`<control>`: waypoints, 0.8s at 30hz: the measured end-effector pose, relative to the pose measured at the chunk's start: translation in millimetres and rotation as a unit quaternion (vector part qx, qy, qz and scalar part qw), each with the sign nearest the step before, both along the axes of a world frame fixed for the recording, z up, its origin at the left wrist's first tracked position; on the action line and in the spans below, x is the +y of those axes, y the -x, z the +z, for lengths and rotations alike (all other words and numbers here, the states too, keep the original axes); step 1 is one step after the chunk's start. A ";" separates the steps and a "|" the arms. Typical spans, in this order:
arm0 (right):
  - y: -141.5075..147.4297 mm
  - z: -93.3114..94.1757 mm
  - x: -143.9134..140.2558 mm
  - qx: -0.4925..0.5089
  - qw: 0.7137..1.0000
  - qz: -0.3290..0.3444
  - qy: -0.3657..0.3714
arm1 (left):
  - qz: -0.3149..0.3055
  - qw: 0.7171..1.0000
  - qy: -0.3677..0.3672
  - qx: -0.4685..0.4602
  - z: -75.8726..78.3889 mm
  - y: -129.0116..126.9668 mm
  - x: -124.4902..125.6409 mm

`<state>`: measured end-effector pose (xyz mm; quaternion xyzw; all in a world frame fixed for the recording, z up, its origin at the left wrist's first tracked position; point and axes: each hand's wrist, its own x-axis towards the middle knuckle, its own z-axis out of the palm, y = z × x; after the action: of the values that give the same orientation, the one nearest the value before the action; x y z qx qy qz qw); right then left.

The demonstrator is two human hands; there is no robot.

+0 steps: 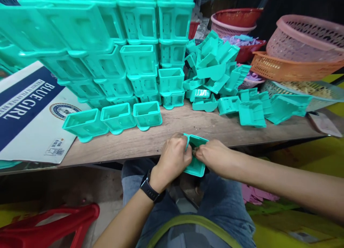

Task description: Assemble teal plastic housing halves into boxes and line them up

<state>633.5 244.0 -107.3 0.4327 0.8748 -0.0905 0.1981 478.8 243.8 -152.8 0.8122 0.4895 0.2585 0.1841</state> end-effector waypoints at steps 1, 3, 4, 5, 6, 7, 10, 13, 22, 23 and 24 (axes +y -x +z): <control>-1.1 0.9 -4.7 -0.010 1.000 0.002 -0.002 | -0.001 1.000 -0.006 -0.007 -0.8 -0.4 -1.4; -7.4 5.1 -17.2 -0.026 1.000 0.014 -0.004 | 0.013 0.999 -0.025 -0.029 -2.9 -0.4 -4.1; -13.0 8.0 -24.4 -0.009 1.000 0.024 -0.013 | 0.029 0.998 -0.036 -0.043 -3.9 0.4 -5.1; -20.1 11.1 -31.6 0.026 0.999 0.035 -0.024 | 0.049 0.996 -0.046 -0.057 -4.6 1.7 -5.8; -27.8 13.9 -38.2 0.097 0.993 0.040 -0.047 | 0.067 0.994 -0.054 -0.070 -4.8 3.4 -6.2; -35.3 15.9 -43.5 0.181 0.980 0.026 -0.074 | 0.079 0.992 -0.060 -0.081 -4.4 5.3 -6.6; -46.8 12.2 -48.7 0.371 0.897 -0.144 -0.192 | 0.093 0.990 -0.059 -0.085 -0.8 8.9 -9.2; -35.8 -6.8 -38.1 0.409 0.828 -0.276 -0.266 | 0.113 0.990 -0.051 -0.061 0.7 3.8 -15.4; -7.7 -5.5 -1.9 0.260 0.886 -0.328 -0.197 | 0.166 0.964 -0.170 -0.122 -1.6 -21.7 -24.7; -6.5 -1.8 -0.3 0.251 0.892 -0.327 -0.186 | 0.177 0.961 -0.161 -0.141 0.5 -22.5 -23.3; -4.9 0.6 1.4 0.243 0.898 -0.325 -0.171 | 0.187 0.958 -0.147 -0.160 2.5 -22.8 -21.3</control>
<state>638.4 245.4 -106.7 0.6846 0.7085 -0.1017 -0.1380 501.6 222.4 -150.2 0.6721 0.5538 0.4838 0.0866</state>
